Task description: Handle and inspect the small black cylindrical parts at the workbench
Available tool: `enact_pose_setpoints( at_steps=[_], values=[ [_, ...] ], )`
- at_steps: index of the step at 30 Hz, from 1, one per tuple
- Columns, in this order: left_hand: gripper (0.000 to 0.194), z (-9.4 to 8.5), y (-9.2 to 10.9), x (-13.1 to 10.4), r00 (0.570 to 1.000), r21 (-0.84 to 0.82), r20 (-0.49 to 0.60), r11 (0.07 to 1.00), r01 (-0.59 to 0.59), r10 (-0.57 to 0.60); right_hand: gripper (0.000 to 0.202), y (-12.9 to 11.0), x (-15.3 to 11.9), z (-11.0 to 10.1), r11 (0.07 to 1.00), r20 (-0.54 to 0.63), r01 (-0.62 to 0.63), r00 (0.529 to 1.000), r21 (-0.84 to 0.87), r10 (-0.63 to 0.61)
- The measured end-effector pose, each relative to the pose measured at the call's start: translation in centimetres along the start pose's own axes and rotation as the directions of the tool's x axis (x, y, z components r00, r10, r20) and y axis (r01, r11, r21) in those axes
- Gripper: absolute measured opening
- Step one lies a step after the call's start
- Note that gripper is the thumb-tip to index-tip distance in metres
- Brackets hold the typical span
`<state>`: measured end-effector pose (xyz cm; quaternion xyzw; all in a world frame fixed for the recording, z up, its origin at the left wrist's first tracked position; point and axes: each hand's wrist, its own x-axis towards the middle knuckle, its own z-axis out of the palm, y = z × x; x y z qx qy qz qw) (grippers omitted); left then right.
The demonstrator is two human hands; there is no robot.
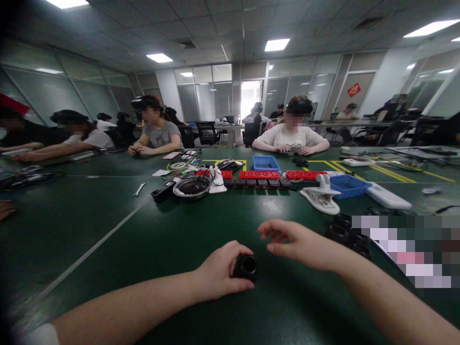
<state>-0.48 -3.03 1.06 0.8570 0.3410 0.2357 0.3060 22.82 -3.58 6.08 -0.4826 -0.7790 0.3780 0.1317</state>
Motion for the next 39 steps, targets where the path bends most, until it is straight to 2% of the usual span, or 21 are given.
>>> enact_pose_setpoints(
  at_steps=[3,4,6,10,15,19,22,25,28,30,32,34,39],
  values=[
    [0.049,0.0,-0.1,0.1,1.0,-0.02,0.001,1.0,-0.01,0.01,0.046,-1.9,3.2,0.4,0.999,0.221,0.017,0.975,-0.039,-0.008],
    [0.049,-0.1,0.0,0.1,1.0,-0.032,-0.005,0.999,-0.02,0.02,0.046,-1.8,3.9,0.8,0.999,0.289,0.016,0.957,-0.035,-0.005],
    [0.048,-0.2,0.0,0.2,0.999,-0.054,-0.023,0.998,-0.032,0.03,0.046,-1.1,4.6,1.7,0.999,0.355,0.042,0.934,-0.035,-0.027],
    [0.052,-0.4,-0.2,0.6,1.0,-0.082,0.012,0.996,0.021,-0.021,0.042,0.5,5.0,2.6,0.986,0.306,0.154,0.943,-0.062,-0.128],
    [0.057,-0.6,-0.4,0.9,0.995,-0.14,0.064,0.986,0.086,-0.078,0.042,1.3,5.2,2.5,0.953,0.291,0.299,0.909,0.041,-0.298],
    [0.049,-0.3,-0.1,0.9,0.991,-0.139,0.053,0.982,0.128,-0.121,0.038,1.5,5.2,3.2,0.979,0.223,0.204,0.955,-0.006,-0.198],
    [0.046,0.2,0.1,0.7,0.972,-0.161,0.001,0.959,0.233,-0.236,0.046,0.9,5.0,4.6,0.977,0.073,0.113,0.992,-0.183,-0.101],
    [0.042,0.6,0.0,0.6,0.949,-0.165,-0.066,0.942,0.293,-0.307,0.047,0.1,5.0,5.9,0.893,-0.118,0.046,0.987,-0.447,-0.11],
    [0.039,0.5,-0.4,0.8,0.954,-0.161,-0.091,0.949,0.269,-0.286,0.05,-0.2,4.9,6.4,0.855,-0.205,0.035,0.965,-0.517,-0.164],
    [0.041,0.2,-0.9,1.0,0.968,-0.201,-0.051,0.952,0.231,-0.246,0.057,-0.1,4.9,6.1,0.902,-0.177,0.104,0.965,-0.42,-0.193],
    [0.042,-0.3,-1.4,1.2,0.982,-0.257,0.015,0.948,0.186,-0.188,0.063,0.3,4.8,5.5,0.948,-0.096,0.175,0.974,-0.266,-0.206],
    [0.043,-0.7,-1.8,1.4,0.989,-0.298,0.071,0.944,0.144,-0.129,0.061,0.7,4.8,4.8,0.971,-0.005,0.194,0.98,-0.142,-0.197],
    [0.047,-1.2,-2.4,1.5,0.987,-0.358,0.152,0.927,0.111,-0.06,0.049,1.3,5.1,3.7,0.977,0.124,0.203,0.973,-0.06,-0.194]
  ],
)
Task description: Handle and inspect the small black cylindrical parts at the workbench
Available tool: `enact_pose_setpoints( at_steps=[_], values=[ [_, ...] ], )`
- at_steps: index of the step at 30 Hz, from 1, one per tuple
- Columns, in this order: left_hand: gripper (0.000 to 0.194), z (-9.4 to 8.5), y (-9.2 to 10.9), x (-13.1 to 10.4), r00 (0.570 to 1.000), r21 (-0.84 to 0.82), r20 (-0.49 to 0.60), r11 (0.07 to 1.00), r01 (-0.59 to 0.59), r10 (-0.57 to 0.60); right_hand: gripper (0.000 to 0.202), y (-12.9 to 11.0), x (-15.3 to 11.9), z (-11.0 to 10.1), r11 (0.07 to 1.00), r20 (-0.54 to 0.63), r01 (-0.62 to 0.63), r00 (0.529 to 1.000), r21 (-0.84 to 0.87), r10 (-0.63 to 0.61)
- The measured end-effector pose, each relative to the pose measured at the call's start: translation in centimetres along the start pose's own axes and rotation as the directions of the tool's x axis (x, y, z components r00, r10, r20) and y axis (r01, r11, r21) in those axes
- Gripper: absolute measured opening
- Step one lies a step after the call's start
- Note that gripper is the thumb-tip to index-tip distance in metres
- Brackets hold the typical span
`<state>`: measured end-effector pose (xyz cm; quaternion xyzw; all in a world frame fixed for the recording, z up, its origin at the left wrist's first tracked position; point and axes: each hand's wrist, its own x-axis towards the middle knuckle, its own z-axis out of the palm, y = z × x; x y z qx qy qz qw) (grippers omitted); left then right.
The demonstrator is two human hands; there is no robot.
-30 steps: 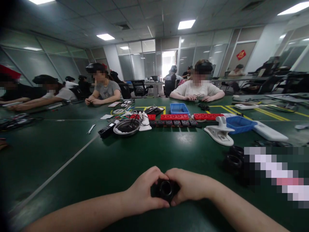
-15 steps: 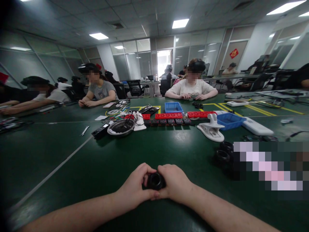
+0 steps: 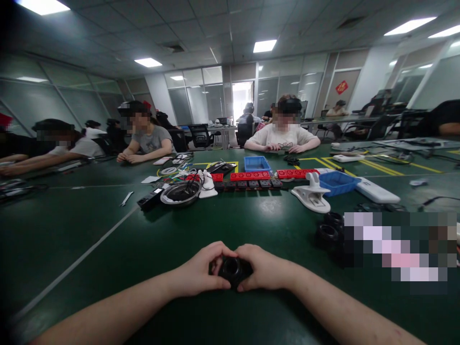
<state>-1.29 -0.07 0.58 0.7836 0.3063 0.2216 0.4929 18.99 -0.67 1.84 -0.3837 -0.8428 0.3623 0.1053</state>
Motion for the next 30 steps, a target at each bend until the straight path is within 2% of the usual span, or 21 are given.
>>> enact_pose_setpoints(
  at_steps=[6,9,12,14,16,19,23,26,28,30],
  values=[
    [0.05,-0.1,-0.2,0.2,0.997,-0.095,0.049,0.994,0.059,-0.055,0.042,0.4,0.2,-0.5,0.999,0.05,0.027,0.998,0.026,-0.029],
    [0.049,0.0,0.1,0.2,0.997,-0.064,0.037,0.995,0.074,-0.072,0.039,0.9,0.3,-0.5,0.998,0.044,0.031,0.998,0.056,-0.034],
    [0.048,0.4,0.5,0.0,0.996,-0.018,-0.001,0.996,0.084,-0.084,0.039,1.0,0.4,0.0,0.999,-0.011,-0.021,1.0,0.05,0.021],
    [0.048,0.8,0.7,-0.1,0.992,0.001,-0.047,0.993,0.115,-0.115,0.041,0.7,0.5,0.6,0.998,-0.068,-0.063,0.996,-0.021,0.061],
    [0.047,1.3,1.0,-0.2,0.979,0.023,-0.118,0.985,0.169,-0.165,0.042,0.1,0.5,1.3,0.98,-0.163,-0.113,0.983,-0.161,0.087],
    [0.041,2.0,1.3,-0.4,0.95,0.089,-0.232,0.968,0.234,-0.209,0.037,-0.9,0.4,2.4,0.913,-0.305,-0.202,0.948,-0.354,0.092],
    [0.037,2.2,1.6,-0.5,0.936,0.195,-0.306,0.951,0.242,-0.175,0.034,-1.4,0.4,3.2,0.871,-0.352,-0.242,0.932,-0.427,0.086],
    [0.038,1.8,1.6,-0.5,0.952,0.204,-0.269,0.958,0.201,-0.143,0.042,-1.2,0.4,2.7,0.933,-0.323,-0.167,0.945,-0.32,0.059],
    [0.04,1.3,1.5,-0.4,0.97,0.181,-0.206,0.969,0.169,-0.13,0.049,-1.1,0.4,1.8,0.975,-0.233,-0.093,0.971,-0.202,0.045],
    [0.043,0.8,1.3,-0.3,0.984,0.159,-0.134,0.978,0.135,-0.114,0.048,-0.9,0.2,0.9,0.993,-0.12,-0.055,0.992,-0.109,0.042]
  ],
)
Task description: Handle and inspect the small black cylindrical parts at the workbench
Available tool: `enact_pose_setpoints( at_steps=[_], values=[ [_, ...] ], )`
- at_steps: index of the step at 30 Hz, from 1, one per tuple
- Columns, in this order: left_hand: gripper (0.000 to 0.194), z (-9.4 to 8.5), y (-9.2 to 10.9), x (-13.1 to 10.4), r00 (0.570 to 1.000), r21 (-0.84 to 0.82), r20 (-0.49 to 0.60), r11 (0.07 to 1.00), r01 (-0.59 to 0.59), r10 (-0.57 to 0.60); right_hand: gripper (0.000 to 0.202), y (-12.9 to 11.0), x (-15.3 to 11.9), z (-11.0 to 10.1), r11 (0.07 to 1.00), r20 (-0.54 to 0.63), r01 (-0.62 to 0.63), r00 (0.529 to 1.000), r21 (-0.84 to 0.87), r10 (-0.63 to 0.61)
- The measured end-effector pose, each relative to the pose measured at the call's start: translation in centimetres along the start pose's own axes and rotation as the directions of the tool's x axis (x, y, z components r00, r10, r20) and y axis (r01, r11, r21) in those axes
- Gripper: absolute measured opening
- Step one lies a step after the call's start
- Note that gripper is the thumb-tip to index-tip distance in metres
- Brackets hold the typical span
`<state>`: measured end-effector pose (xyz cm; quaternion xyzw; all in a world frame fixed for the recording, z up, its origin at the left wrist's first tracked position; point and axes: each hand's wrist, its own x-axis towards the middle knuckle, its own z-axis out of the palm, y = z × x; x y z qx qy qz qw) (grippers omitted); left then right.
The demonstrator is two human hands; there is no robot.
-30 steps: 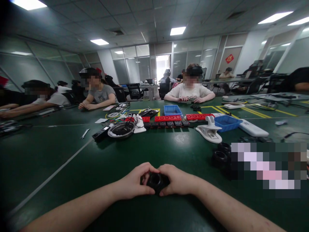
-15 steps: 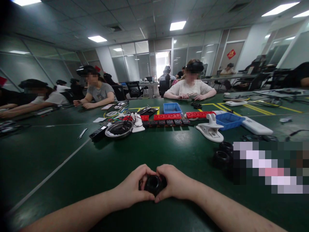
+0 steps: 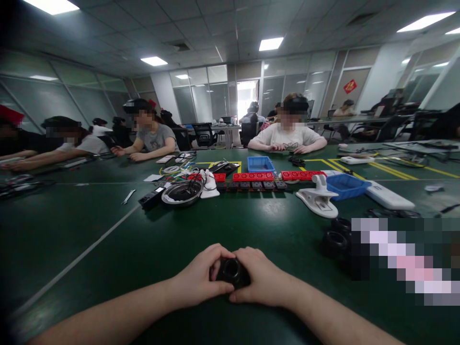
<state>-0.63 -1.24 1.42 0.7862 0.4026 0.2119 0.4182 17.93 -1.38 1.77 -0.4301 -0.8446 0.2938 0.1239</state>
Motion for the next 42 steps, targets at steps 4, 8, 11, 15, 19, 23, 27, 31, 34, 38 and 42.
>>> enact_pose_setpoints(
  at_steps=[4,8,11,15,19,23,27,31,34,38,42],
  values=[
    [0.045,-0.7,-0.3,0.2,0.993,0.035,0.058,0.994,-0.102,0.1,0.042,0.6,0.1,-1.1,0.996,0.11,0.022,0.993,0.086,-0.031],
    [0.042,-0.9,-0.3,0.3,0.982,0.091,0.044,0.978,-0.189,0.186,0.042,1.2,0.3,-1.1,0.994,0.115,0.048,0.992,0.098,-0.06],
    [0.043,-0.6,-0.2,0.2,0.988,0.099,0.038,0.983,-0.152,0.149,0.039,1.4,0.4,-0.8,0.995,0.094,0.013,0.995,0.094,-0.022],
    [0.042,0.0,0.1,-0.1,0.998,0.088,-0.012,0.994,-0.059,0.06,0.038,1.1,0.4,0.0,0.998,0.017,-0.066,0.998,0.014,0.066],
    [0.039,0.6,0.3,-0.3,0.993,0.106,-0.114,0.994,0.032,-0.02,0.035,0.2,0.5,1.3,0.973,-0.127,-0.1,0.989,-0.21,0.075],
    [0.038,0.6,0.2,-0.1,0.99,0.12,-0.142,0.992,0.04,-0.023,0.043,0.0,0.5,1.9,0.949,-0.195,-0.11,0.979,-0.294,0.053],
    [0.041,-0.1,-0.3,0.1,1.0,0.021,-0.016,1.0,-0.016,0.016,0.054,0.4,0.2,1.0,0.993,-0.092,0.001,0.996,-0.119,-0.012],
    [0.046,-1.0,-0.6,0.2,0.991,-0.05,0.112,0.996,-0.074,0.079,0.043,0.3,-0.2,-0.6,0.998,0.075,0.067,0.995,0.01,-0.068],
    [0.047,-1.3,-0.6,0.1,0.982,-0.083,0.161,0.993,-0.088,0.101,0.044,0.2,-0.1,-1.3,0.995,0.14,0.077,0.987,0.055,-0.084],
    [0.046,-1.1,-0.8,0.2,0.98,-0.099,0.17,0.991,-0.085,0.101,0.039,0.5,0.2,-1.2,0.992,0.139,0.103,0.984,0.072,-0.112],
    [0.047,-0.9,-0.9,0.2,0.984,-0.1,0.155,0.993,-0.068,0.083,0.034,1.0,0.3,-0.8,0.991,0.119,0.119,0.985,0.063,-0.126]
  ],
)
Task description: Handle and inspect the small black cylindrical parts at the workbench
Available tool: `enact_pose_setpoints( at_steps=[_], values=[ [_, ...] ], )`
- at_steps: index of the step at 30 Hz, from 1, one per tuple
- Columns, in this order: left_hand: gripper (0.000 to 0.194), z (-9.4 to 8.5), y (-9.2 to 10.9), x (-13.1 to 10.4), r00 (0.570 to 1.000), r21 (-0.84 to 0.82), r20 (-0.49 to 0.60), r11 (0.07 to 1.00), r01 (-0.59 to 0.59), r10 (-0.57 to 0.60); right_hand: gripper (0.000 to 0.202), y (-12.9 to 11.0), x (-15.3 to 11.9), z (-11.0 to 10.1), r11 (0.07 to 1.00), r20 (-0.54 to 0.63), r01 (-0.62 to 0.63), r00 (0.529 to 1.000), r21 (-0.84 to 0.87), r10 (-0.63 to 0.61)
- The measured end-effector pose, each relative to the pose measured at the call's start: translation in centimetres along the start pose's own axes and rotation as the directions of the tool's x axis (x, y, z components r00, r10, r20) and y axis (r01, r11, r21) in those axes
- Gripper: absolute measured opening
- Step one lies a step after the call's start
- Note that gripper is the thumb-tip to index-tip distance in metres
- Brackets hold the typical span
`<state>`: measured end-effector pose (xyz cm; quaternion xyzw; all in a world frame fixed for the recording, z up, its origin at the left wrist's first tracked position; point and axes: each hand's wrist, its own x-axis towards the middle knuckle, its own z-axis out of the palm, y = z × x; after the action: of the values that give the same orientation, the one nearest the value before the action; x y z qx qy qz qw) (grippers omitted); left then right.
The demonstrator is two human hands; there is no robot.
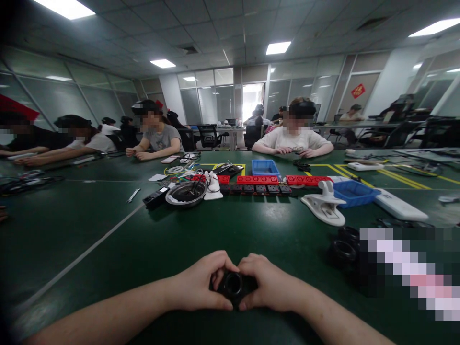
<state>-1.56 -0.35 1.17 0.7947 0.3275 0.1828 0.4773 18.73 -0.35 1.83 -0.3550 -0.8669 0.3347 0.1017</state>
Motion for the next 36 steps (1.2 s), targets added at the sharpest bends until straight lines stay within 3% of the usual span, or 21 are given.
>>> enact_pose_setpoints(
  at_steps=[5,10,13,18,23,30,36],
  values=[
    [0.046,0.4,0.4,-0.1,0.999,0.039,-0.041,0.999,0.026,-0.025,0.041,-0.1,0.0,0.8,0.994,-0.07,-0.088,0.994,-0.069,0.083],
    [0.041,1.4,1.2,-0.2,0.947,0.219,-0.309,0.962,0.163,-0.09,0.034,-1.0,0.5,2.7,0.917,-0.307,-0.272,0.935,-0.292,0.179],
    [0.041,1.4,1.4,-0.2,0.948,0.251,-0.309,0.954,0.163,-0.08,0.038,-1.3,0.5,3.1,0.892,-0.372,-0.296,0.914,-0.341,0.161],
    [0.042,0.4,0.7,0.0,0.985,0.174,-0.172,0.984,0.041,-0.011,0.06,-1.1,-0.2,1.5,0.988,-0.216,-0.127,0.971,-0.093,0.104],
    [0.047,-0.1,0.2,-0.1,0.998,0.108,-0.032,0.993,-0.046,0.05,0.046,-1.1,-0.6,-0.1,0.999,-0.03,-0.044,0.999,-0.007,0.044],
    [0.043,0.1,0.7,-0.2,0.989,0.27,-0.086,0.959,-0.09,0.117,0.046,-0.5,-0.2,-0.3,0.999,0.005,-0.035,0.999,0.013,0.035],
    [0.058,0.1,0.9,-0.2,0.968,0.28,-0.107,0.941,-0.189,0.227,0.05,-0.6,-0.3,-0.2,0.999,0.002,-0.031,1.0,0.015,0.031]
  ],
)
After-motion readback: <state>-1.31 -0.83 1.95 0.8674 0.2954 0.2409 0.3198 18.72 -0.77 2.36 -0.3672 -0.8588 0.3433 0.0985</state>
